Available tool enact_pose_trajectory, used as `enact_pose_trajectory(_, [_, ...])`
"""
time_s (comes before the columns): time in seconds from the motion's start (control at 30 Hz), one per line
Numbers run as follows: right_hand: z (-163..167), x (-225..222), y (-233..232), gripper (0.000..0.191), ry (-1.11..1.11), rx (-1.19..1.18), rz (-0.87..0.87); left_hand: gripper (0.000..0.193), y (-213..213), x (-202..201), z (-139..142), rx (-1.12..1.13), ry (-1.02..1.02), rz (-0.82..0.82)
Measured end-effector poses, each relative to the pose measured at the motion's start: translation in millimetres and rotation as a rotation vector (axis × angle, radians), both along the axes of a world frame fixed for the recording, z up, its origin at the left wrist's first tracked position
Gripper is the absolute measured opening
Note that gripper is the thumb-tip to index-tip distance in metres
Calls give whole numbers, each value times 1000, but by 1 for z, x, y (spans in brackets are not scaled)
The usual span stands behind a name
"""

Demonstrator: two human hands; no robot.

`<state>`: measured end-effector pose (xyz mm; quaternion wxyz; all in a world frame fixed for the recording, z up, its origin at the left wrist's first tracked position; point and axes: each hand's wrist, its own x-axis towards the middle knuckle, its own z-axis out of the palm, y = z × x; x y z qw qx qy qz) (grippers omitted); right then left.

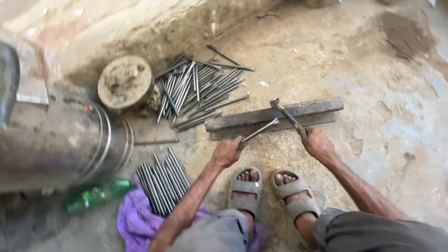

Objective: The person repeatedly hammers metal rods on an anvil to shape their ends. They pick up rods from a pile, position them on the anvil, and strike them with a hammer, then place the finished rods aside.

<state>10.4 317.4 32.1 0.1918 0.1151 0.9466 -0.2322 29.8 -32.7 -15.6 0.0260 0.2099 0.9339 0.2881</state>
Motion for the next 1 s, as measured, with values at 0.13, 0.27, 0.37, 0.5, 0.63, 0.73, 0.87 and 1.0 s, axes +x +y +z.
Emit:
enact_pose_trajectory(0.13, [-15, 17, 3, 76, 127, -163, -123, 12, -2, 57, 17, 272, 41, 118])
enact_pose_trajectory(0.27, [-26, 27, 4, 79, 85, -121, -152, 9, 11, 86, 29, 447, 82, 57])
enact_pose_trajectory(0.37, [-28, 25, 4, 79, 43, -119, -165, 13, 17, 82, 34, 454, 107, 21])
enact_pose_trajectory(0.5, [-30, 27, 2, 76, 42, -172, -195, 13, 21, 72, 36, 436, 93, 20])
enact_pose_trajectory(0.63, [-33, 32, -1, 78, 37, -211, -200, 19, 28, 69, 34, 430, 84, 16])
enact_pose_trajectory(0.73, [-36, 34, -2, 76, 88, -203, -184, 21, 30, 69, 31, 432, 86, 7])
enact_pose_trajectory(0.87, [-42, 34, -1, 80, 16, -220, -210, 25, 27, 69, 22, 431, 116, -1])
enact_pose_trajectory(1.0, [-50, 33, 0, 78, 20, -231, -218, 33, 28, 67, 6, 362, -32, 76])
